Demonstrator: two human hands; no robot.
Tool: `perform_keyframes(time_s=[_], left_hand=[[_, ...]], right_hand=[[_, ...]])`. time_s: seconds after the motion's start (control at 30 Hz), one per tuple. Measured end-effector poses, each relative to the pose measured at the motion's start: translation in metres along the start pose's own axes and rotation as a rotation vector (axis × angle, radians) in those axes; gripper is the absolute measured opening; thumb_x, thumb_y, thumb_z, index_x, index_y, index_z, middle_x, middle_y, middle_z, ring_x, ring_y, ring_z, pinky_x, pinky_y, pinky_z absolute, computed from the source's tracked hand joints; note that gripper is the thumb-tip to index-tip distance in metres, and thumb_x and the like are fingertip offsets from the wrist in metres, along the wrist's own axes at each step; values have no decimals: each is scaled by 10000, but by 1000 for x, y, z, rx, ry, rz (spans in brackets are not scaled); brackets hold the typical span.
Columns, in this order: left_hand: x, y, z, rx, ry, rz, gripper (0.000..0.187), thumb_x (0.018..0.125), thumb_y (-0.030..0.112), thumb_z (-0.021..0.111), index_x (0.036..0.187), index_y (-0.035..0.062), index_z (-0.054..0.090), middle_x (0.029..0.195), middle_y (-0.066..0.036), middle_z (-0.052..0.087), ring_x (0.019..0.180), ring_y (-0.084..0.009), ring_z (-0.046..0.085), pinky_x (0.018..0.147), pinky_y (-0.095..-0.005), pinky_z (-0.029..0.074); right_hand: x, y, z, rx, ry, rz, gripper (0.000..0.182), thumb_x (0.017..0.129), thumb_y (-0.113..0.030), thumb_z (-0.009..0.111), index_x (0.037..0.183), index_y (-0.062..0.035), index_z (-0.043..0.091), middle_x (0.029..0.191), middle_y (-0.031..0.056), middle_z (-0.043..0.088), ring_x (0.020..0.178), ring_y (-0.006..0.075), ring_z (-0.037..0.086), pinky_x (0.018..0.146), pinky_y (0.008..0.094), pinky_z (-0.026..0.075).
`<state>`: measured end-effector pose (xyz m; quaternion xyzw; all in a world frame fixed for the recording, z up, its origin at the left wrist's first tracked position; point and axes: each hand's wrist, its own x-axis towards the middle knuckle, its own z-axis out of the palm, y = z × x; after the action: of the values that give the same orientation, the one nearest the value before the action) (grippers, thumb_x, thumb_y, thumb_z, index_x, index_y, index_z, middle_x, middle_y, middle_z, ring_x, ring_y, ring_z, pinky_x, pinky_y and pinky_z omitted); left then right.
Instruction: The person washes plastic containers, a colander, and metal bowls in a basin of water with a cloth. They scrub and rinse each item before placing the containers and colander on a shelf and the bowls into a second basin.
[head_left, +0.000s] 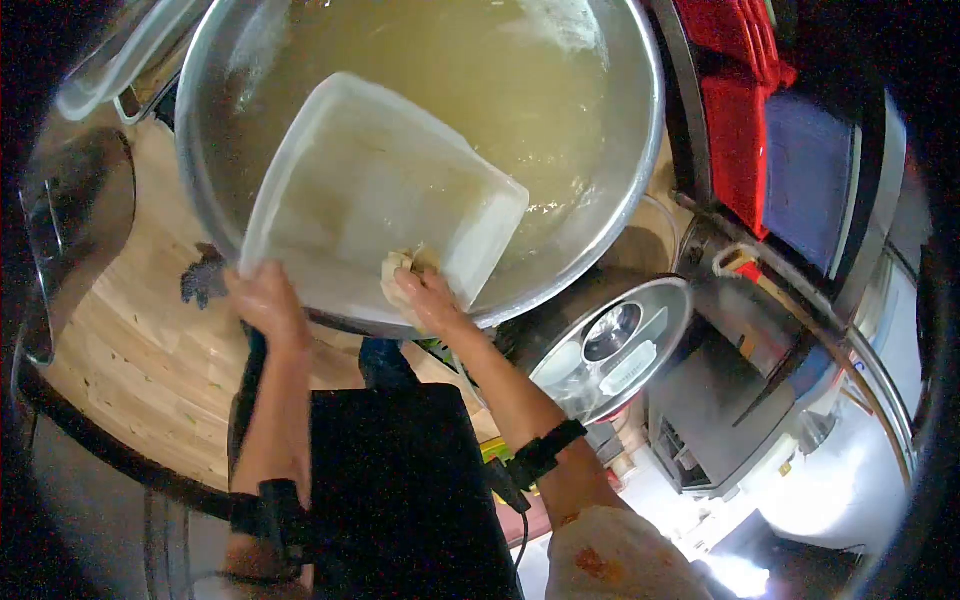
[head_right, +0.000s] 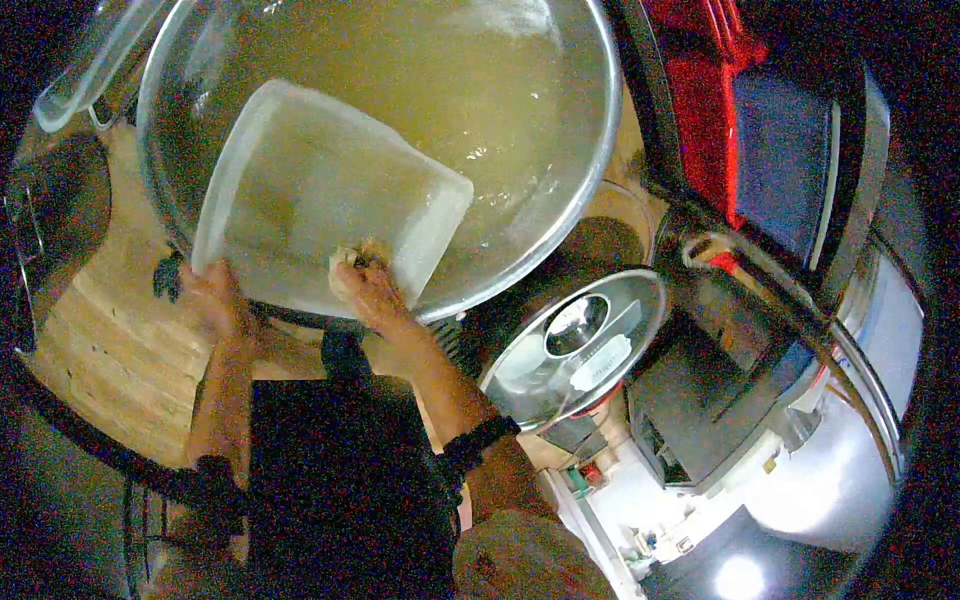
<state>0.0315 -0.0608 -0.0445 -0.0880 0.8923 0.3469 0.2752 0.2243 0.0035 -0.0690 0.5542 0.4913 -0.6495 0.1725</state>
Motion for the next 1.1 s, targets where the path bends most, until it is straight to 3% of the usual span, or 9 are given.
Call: perform_keyframes(time_s=[0.07, 0.17, 0.23, 0.4, 0.73, 0.8, 0.9, 0.97, 1.1], left_hand=[[-45, -38, 48, -437, 123, 249, 185, 705, 26, 511, 878, -33, 536, 824, -95, 587, 730, -174, 540, 680, -311, 434], [-76, -40, 52, -212, 53, -24, 222, 698, 21, 520, 911, -35, 547, 855, -97, 595, 744, -155, 540, 690, -297, 435], [-59, -64, 47, -307, -231, -103, 218, 693, 23, 520, 903, -32, 542, 842, -92, 588, 737, -143, 527, 675, -286, 426], [-46, -35, 29, -196, -281, 32, 150, 680, 24, 532, 819, -32, 531, 737, -64, 566, 656, -138, 500, 609, -276, 415], [-15, 20, 2, -204, -501, -61, 205, 618, -3, 591, 820, 12, 561, 743, -51, 575, 629, -164, 538, 576, -299, 440], [-22, 39, -3, -165, -477, -99, 161, 633, -18, 558, 794, -24, 565, 706, -62, 577, 588, -155, 540, 525, -285, 437], [-23, 50, -9, -148, -428, -183, 136, 645, -35, 526, 770, -65, 572, 677, -69, 583, 563, -144, 546, 515, -267, 442], [-20, 53, -10, -181, -404, -240, 142, 642, -36, 526, 772, -69, 574, 686, -65, 587, 581, -141, 549, 555, -264, 450], [-5, 49, -24, -82, -413, -38, 200, 642, -50, 508, 831, -47, 575, 726, -51, 583, 644, -121, 546, 614, -243, 438]], right_hand=[[4, -2, 15, 403, -112, 142, 443, 819, -372, 472, 1106, -39, 533, 1084, 198, 538, 999, 387, 502, 883, 440, 379], [2, -14, 34, -87, 125, -281, 403, 815, -317, 481, 1117, -57, 538, 1123, 174, 526, 1081, 353, 447, 926, 463, 327], [3, -12, 21, -473, 69, -242, 394, 807, -303, 489, 1117, -66, 543, 1131, 170, 523, 1105, 343, 431, 935, 469, 309], [18, -19, 8, -1203, 120, -432, 309, 790, -213, 492, 978, -3, 620, 1059, 178, 553, 1052, 332, 477, 896, 452, 307], [66, -40, -23, -1239, 331, -314, 137, 700, -93, 538, 753, -32, 649, 884, 150, 581, 861, 316, 526, 765, 392, 388], [86, -27, -11, -843, 779, -406, 149, 708, -81, 535, 808, -10, 620, 854, 172, 567, 820, 347, 515, 733, 412, 406], [121, -41, 4, -483, 838, -318, 212, 736, -101, 515, 905, 14, 574, 888, 201, 558, 842, 381, 505, 733, 420, 425], [125, -76, 18, -443, 955, -585, 286, 736, -129, 524, 996, -13, 548, 1009, 195, 536, 923, 381, 488, 800, 444, 401], [99, -118, 34, -794, 603, -801, 277, 718, -142, 556, 980, -54, 569, 1135, 160, 484, 1025, 348, 446, 858, 474, 355]])
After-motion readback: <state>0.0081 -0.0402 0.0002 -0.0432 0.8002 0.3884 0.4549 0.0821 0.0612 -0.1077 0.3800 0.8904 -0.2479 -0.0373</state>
